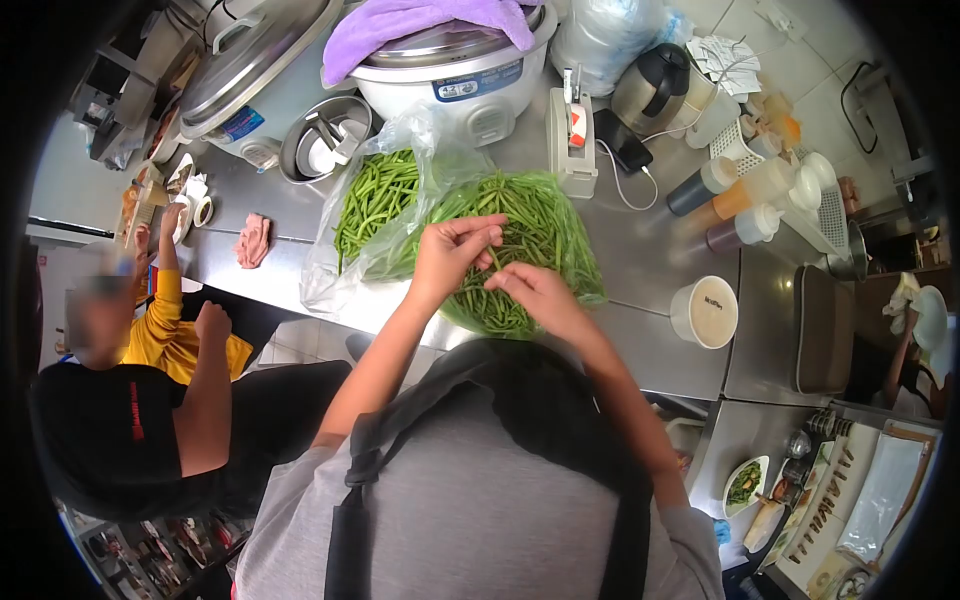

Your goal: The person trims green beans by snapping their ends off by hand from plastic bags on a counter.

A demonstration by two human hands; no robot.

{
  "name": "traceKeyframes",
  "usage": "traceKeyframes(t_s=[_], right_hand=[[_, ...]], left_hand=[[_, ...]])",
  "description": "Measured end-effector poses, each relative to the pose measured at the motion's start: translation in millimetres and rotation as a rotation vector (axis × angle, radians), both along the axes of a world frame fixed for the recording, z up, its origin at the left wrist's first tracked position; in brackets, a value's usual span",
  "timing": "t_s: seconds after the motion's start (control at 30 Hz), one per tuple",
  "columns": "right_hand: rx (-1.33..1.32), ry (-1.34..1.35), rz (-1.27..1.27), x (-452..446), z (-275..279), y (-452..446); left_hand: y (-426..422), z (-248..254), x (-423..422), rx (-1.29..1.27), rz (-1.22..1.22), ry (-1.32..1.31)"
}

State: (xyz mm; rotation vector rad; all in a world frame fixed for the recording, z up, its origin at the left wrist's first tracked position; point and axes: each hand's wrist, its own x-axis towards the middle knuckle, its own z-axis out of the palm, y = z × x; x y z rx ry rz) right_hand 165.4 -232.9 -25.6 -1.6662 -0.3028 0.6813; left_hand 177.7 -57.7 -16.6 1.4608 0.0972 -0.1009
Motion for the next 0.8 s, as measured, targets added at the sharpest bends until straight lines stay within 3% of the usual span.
traceKeyframes(t_s=[0.17, 0.27, 0.47, 0.57, 0.77, 0.8], right_hand=[[-0.053, 0.014, 0.052, -2.5, 1.6, -3.5], [-0.079, -0.087, 0.067, -2.1, 4.2, -3.8], [-0.019, -0.245, 0.006, -5.9, -4.7, 0.5], [0.092, -0.260, -0.128, -6.5, 3.4, 2.8], [0.429, 0.109, -0.446, 2.6, -5.1, 1.0], [0.468, 0.132, -0.495, 3.5, -5.4, 2.7]], left_hand=[[6.7, -6.2, -4.6, -0.010, -0.021, -0.021], [14.5, -5.5, -13.4, 0.342, -0.079, -0.192], [20.3, 10.4, -32.3, 0.475, -0.131, -0.257], [22.6, 18.5, -37.4, 0.606, -0.168, -0.001], [9.9, 1.2, -47.5, 0.428, -0.094, -0.173], [8.0, -1.9, -46.6, 0.269, -0.060, -0.102]])
